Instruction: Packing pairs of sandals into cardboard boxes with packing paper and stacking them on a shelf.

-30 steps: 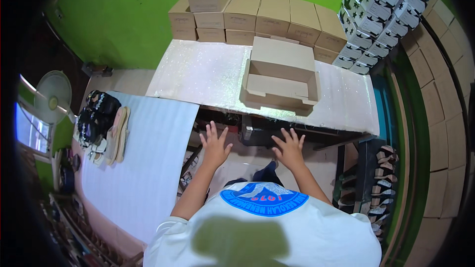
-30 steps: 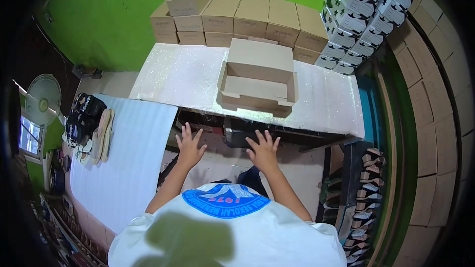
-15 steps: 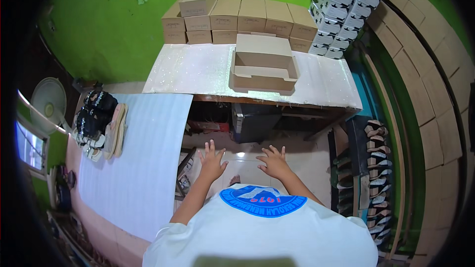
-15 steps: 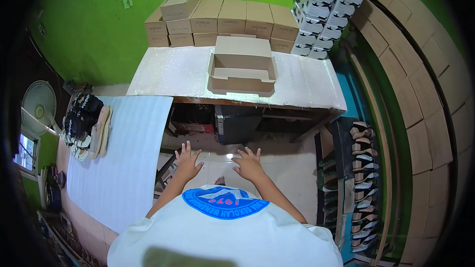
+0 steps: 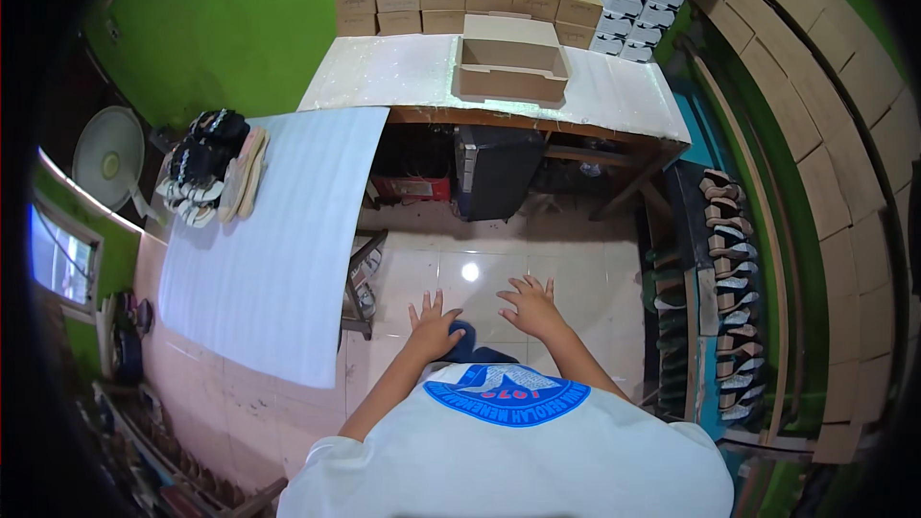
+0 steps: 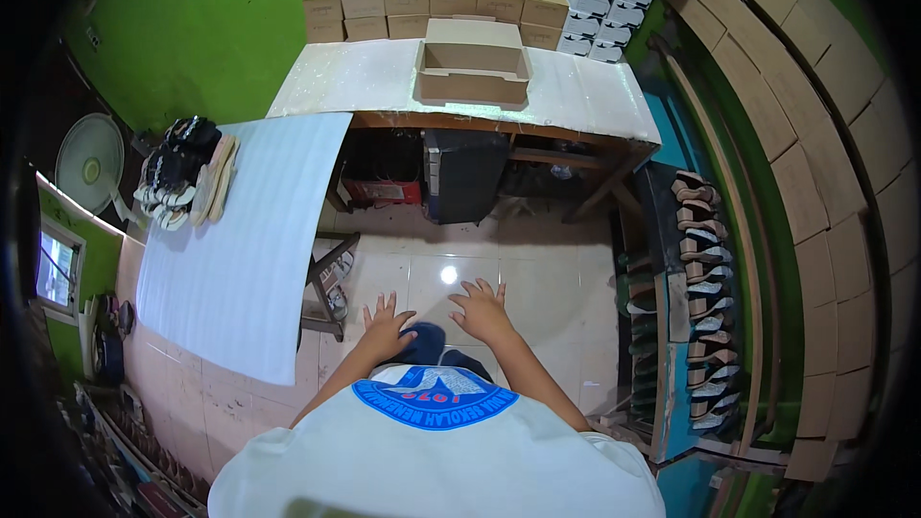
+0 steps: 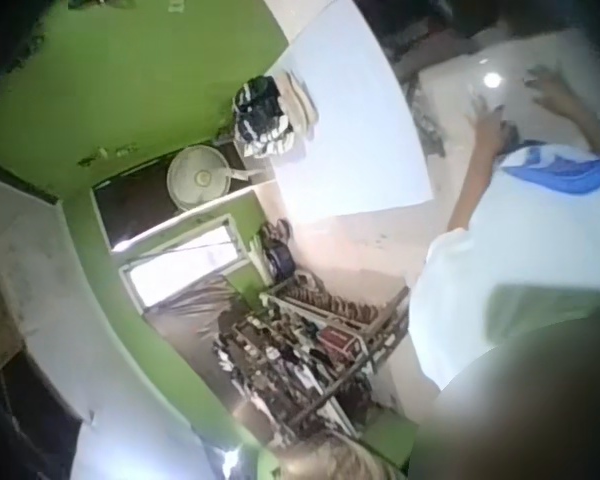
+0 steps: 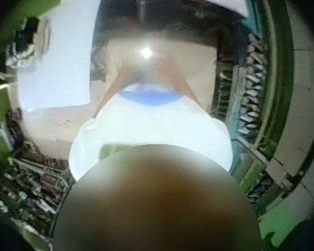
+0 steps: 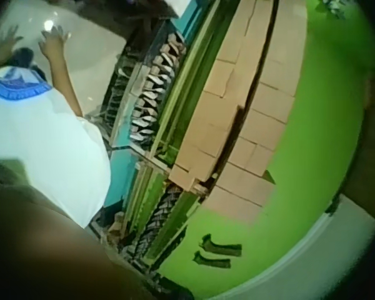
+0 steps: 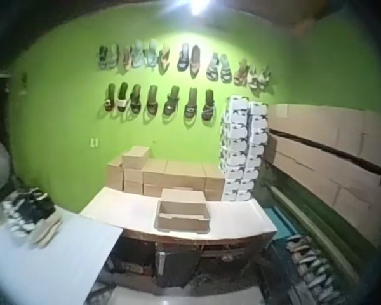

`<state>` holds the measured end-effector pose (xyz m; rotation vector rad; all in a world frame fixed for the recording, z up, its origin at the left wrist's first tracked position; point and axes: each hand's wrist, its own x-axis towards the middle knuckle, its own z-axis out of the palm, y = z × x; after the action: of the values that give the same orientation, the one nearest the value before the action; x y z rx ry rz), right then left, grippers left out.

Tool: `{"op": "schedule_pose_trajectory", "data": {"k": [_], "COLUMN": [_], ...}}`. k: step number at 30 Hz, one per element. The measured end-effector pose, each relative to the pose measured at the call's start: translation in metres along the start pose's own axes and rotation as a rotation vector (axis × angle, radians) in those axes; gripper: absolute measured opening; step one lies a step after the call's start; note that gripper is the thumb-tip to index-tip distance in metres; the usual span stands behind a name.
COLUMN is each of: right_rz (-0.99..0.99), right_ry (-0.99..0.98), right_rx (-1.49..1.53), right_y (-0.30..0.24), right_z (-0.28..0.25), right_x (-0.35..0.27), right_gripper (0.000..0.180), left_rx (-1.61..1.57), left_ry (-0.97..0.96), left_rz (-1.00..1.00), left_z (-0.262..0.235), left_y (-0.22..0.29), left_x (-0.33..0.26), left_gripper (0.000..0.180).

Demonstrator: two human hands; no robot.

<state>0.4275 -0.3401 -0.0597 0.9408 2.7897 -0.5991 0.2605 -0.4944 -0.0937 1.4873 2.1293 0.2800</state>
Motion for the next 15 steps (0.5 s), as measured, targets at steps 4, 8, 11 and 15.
{"op": "schedule_pose_trajectory", "data": {"k": [4, 8, 11, 15], "right_rz": [-0.025, -0.051, -0.086, -0.140], "right_ry": [-0.045, -0.028, 0.024, 0.117], "right_rx": [-0.002, -0.027, 0.003, 0.070], "right_y": [-0.029, -0.077, -0.131, -0.214], "right_z": [0.016, 0.030, 0.043, 0.068], "right_x": [-0.025, -0.026, -0.019, -0.004], "right_gripper": [0.036, 0.036, 0.034, 0.030], "left_rx": [-0.021, 0.039, 0.064, -0.020], "left_ry": [0.077, 0.154, 0.218, 0.220], "left_rz": [0.007, 0.017, 0.029, -0.006], "left_z": [-0.010, -0.032, -0.044, -0.060], "left_y": [-0.019, -0.048, -0.079, -0.138], "left_x": [-0.036, -0.078, -0.117, -0.182], "left_gripper": [0.047, 0.044, 0.043, 0.042]}}
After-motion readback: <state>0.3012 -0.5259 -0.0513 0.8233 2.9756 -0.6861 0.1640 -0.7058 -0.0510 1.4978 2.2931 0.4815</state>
